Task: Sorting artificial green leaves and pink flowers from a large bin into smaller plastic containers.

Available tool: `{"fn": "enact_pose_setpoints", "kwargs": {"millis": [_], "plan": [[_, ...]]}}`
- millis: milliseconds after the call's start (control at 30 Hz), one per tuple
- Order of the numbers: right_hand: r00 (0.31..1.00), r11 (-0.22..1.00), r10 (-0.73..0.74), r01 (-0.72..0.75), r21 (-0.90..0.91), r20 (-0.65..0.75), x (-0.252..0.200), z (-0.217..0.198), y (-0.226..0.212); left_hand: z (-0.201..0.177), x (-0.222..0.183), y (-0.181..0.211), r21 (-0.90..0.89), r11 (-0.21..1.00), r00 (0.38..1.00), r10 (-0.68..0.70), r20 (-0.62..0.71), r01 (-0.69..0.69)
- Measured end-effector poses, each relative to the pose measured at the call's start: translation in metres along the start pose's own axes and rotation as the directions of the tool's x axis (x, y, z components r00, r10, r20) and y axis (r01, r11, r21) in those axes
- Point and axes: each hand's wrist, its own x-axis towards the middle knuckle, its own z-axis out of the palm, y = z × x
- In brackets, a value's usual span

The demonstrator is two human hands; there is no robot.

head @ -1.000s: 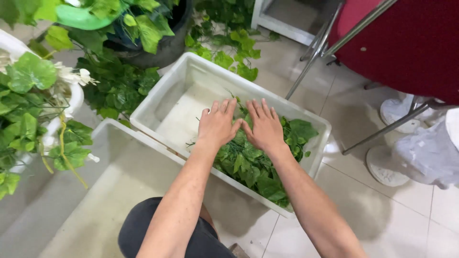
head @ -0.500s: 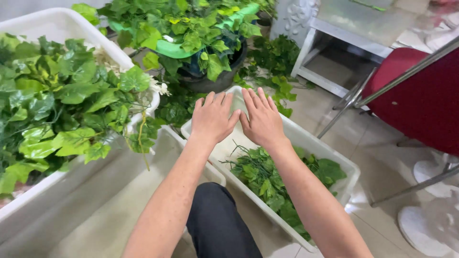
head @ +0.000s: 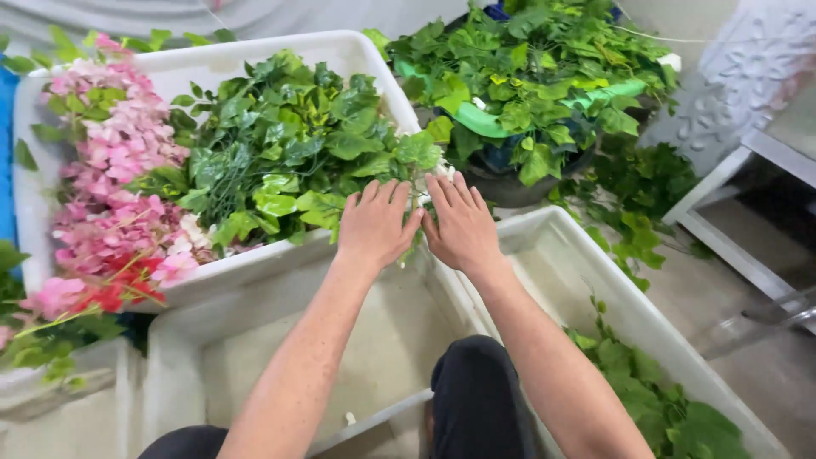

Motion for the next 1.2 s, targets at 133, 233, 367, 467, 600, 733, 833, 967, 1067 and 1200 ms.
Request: {"fn": "enact_pose_setpoints", "kwargs": {"millis": [133, 233, 367, 467, 600, 733, 833, 967, 1067, 1200], "plan": [[0.994, 0.994, -0.099, 0.097, 0.057, 0.034, 0.018, 0.016, -0.050, -0.012, -0.029, -0.047, 0.018, 0.995, 0.995, -0.098, 0.017, 0.097], [0.986, 0.985, -0.147, 0.139, 0.102, 0.077, 0.028, 0.028, -0.083, -0.021, -0.050, -0.075, 0.037, 0.986, 0.986, -0.163, 0.036, 0.162], [0.969, 0.968, -0.237, 0.230, 0.096, 0.068, 0.039, 0.051, -0.115, -0.018, -0.072, -0.105, 0.061, 0.971, 0.972, -0.233, 0.019, 0.232], [0.959, 0.960, -0.272, 0.265, 0.085, 0.078, 0.046, 0.068, -0.135, -0.011, -0.082, -0.127, 0.050, 0.959, 0.959, -0.280, 0.043, 0.278], [0.948, 0.957, -0.280, 0.264, 0.117, 0.154, 0.055, 0.090, -0.149, 0.014, -0.091, -0.147, 0.005, 0.943, 0.941, -0.333, 0.054, 0.333], [0.949, 0.951, -0.302, 0.294, 0.093, 0.094, 0.058, 0.130, -0.153, 0.033, -0.097, -0.161, -0.043, 0.931, 0.929, -0.357, 0.101, 0.362], [0.950, 0.952, -0.302, 0.294, 0.088, 0.084, 0.056, 0.142, -0.153, 0.056, -0.094, -0.172, -0.081, 0.921, 0.915, -0.365, 0.170, 0.382], [0.959, 0.959, -0.276, 0.270, 0.084, 0.072, 0.057, 0.145, -0.159, 0.042, -0.083, -0.177, -0.167, 0.871, 0.883, -0.433, 0.183, 0.462], [0.969, 0.967, -0.244, 0.239, 0.087, 0.051, 0.056, 0.151, -0.156, 0.036, -0.066, -0.180, -0.195, 0.856, 0.877, -0.476, 0.068, 0.479], [0.967, 0.967, -0.253, 0.253, 0.011, 0.001, 0.059, 0.142, -0.170, 0.023, -0.058, -0.193, -0.208, 0.830, 0.838, -0.541, -0.074, 0.518]]}}
